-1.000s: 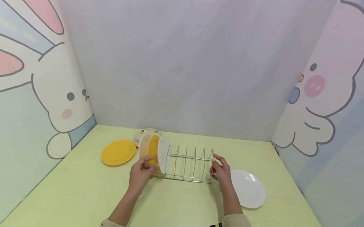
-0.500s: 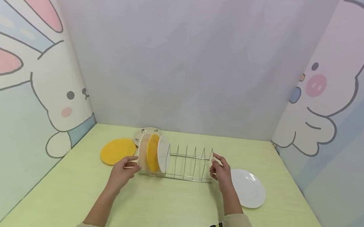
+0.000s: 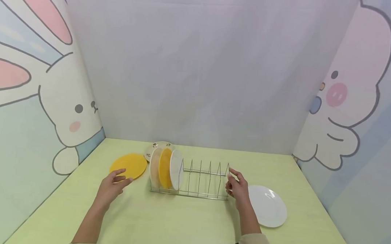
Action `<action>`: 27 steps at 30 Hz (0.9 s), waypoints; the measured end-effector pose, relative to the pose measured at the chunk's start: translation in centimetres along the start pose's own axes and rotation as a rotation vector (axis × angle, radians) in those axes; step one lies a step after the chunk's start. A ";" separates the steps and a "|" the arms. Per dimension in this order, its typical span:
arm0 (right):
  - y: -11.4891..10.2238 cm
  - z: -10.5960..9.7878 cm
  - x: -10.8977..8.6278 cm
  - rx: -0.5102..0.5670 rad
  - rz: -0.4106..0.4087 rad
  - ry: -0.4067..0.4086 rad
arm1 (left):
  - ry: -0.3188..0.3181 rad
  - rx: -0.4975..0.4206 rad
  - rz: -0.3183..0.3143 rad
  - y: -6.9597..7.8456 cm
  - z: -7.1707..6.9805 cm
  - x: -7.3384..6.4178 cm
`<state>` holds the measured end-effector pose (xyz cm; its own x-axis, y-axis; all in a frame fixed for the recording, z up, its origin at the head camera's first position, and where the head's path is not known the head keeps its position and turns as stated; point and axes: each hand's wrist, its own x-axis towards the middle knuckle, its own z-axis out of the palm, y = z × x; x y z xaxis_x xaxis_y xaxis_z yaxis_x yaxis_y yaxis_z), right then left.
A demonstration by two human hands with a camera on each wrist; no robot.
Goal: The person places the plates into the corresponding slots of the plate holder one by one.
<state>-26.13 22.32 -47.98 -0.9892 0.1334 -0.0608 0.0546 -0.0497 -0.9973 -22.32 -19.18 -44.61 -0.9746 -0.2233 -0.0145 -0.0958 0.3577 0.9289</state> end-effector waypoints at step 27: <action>0.1 0.1 0.1 0.018 -0.003 0.001 | 0.107 0.069 -0.156 -5.4 -3.8 7.7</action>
<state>-26.25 22.20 -48.10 -0.9893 0.1342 -0.0577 0.0490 -0.0673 -0.9965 -28.53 -26.28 -48.28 -0.9204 -0.3741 -0.1133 -0.2607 0.3715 0.8911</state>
